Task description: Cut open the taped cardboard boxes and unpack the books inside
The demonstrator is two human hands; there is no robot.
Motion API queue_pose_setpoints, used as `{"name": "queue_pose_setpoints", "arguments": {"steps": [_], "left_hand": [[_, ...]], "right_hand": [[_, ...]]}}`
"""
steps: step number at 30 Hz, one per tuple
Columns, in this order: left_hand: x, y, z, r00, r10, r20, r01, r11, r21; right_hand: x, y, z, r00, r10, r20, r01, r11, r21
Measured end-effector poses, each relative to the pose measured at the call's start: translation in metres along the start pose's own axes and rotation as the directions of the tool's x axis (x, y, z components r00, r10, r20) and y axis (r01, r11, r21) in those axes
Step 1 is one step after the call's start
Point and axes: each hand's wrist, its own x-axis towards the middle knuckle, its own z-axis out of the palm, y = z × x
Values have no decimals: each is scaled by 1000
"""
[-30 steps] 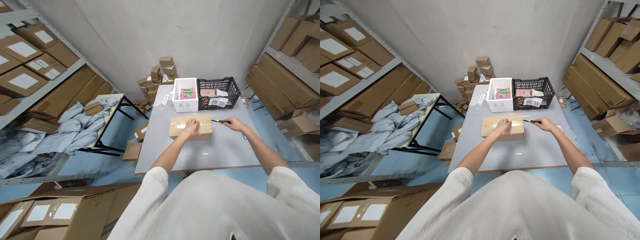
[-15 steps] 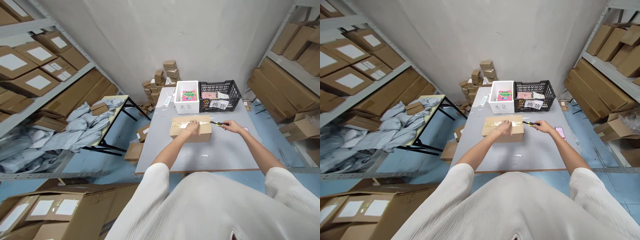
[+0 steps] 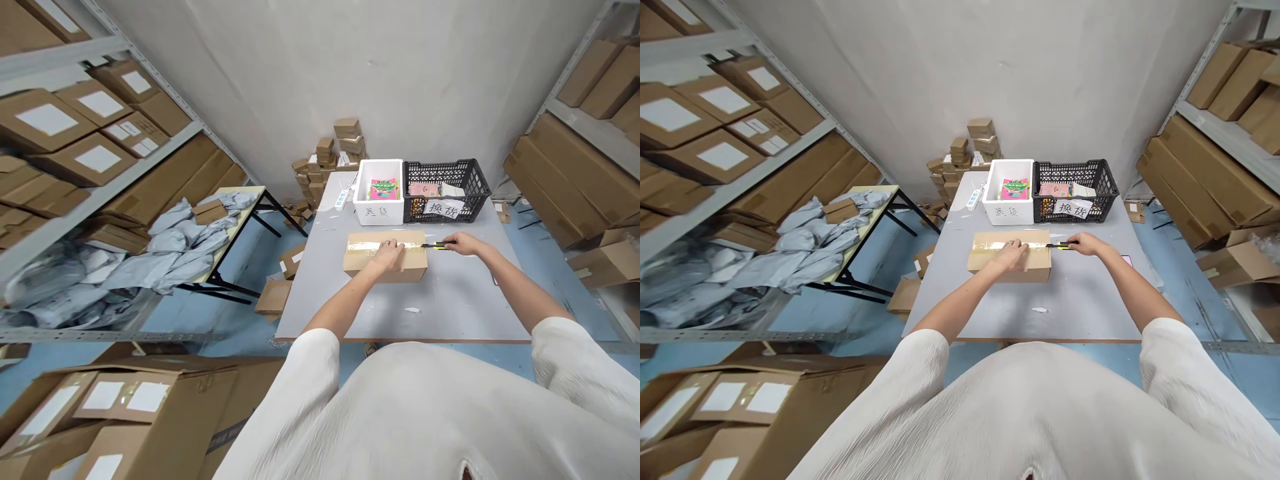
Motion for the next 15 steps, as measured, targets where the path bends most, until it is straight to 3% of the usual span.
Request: {"name": "queue_pose_setpoints", "arguments": {"steps": [4,10,15], "left_hand": [[0,0,1,1000,-3,-11,3,1000,8],[-3,0,0,1000,-12,-7,12,1000,-3],[-3,-1,1,1000,-13,-6,13,1000,-17]], "right_hand": [[19,-4,-6,1000,-20,18,22,996,-91],[9,-2,-3,969,2,245,-48,983,179],[-5,-7,8,980,-2,198,-42,975,219]]}}
